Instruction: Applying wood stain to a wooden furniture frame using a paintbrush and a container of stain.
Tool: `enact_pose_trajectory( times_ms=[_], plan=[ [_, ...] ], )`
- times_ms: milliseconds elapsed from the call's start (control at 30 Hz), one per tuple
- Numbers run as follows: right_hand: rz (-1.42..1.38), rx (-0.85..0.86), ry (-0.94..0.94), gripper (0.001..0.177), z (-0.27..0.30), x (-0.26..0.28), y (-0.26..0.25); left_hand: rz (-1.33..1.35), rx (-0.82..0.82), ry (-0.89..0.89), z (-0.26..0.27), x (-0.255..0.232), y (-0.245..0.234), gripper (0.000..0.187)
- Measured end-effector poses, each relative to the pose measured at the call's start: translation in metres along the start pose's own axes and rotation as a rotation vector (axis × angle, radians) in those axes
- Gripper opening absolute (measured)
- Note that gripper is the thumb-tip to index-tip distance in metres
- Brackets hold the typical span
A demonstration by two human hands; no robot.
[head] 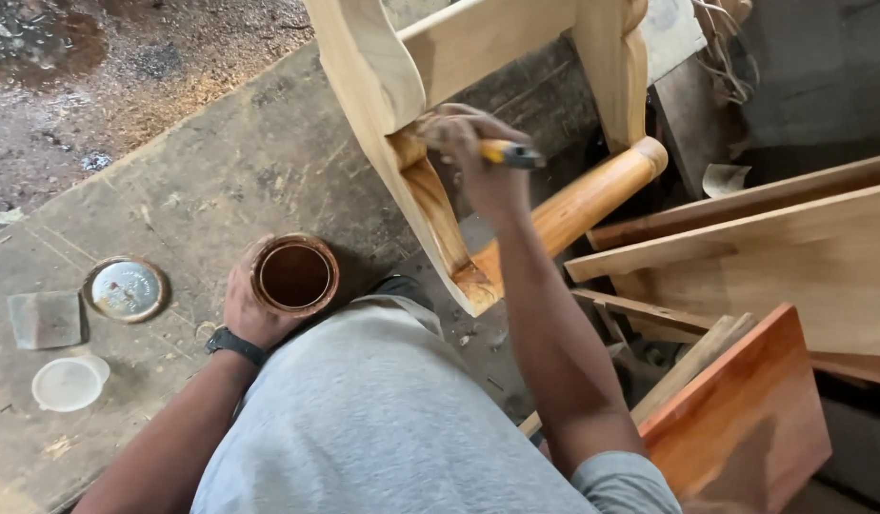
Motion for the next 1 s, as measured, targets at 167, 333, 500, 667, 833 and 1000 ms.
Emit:
enact_pose_trajectory(
  times_ms=[167, 333, 500, 667, 833, 1000],
  plan=[
    [-0.079, -0.035, -0.051, 0.017, -0.011, -0.036, -0.001, -0.049, 0.108, -0.125, 0.002, -0.008, -0.003, 0.104],
    [-0.002, -0.059, 0.103, 0.02, -0.001, -0.024, -0.001, -0.059, 0.102, -0.141, -0.001, -0.01, -0.001, 0.103],
    [0.036, -0.243, -0.092, 0.011, -0.006, -0.036, 0.009, 0.013, -0.026, 0.056, -0.004, -0.003, 0.002, 0.113],
    [-0.027, -0.235, -0.134, 0.016, 0.031, -0.047, 0.013, 0.031, -0.047, 0.09, 0.0, -0.001, 0.002, 0.107],
    [0.036, -0.137, 0.015, 0.01, 0.052, -0.042, -0.004, 0.059, -0.061, 0.089, -0.01, -0.013, -0.001, 0.103],
    [0.003, -0.129, -0.044, 0.009, 0.037, -0.031, 0.007, 0.059, -0.022, 0.064, -0.007, -0.008, 0.0, 0.102]
  ],
)
Point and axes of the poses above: each hand's wrist, its own z-axis away from the middle knuckle, its own y-axis out of the palm, x = y × z, the point moved 2 cm from there along -z, towards the middle knuckle, and after that the axes turned 10 degrees about z, right-handed, at the moved point
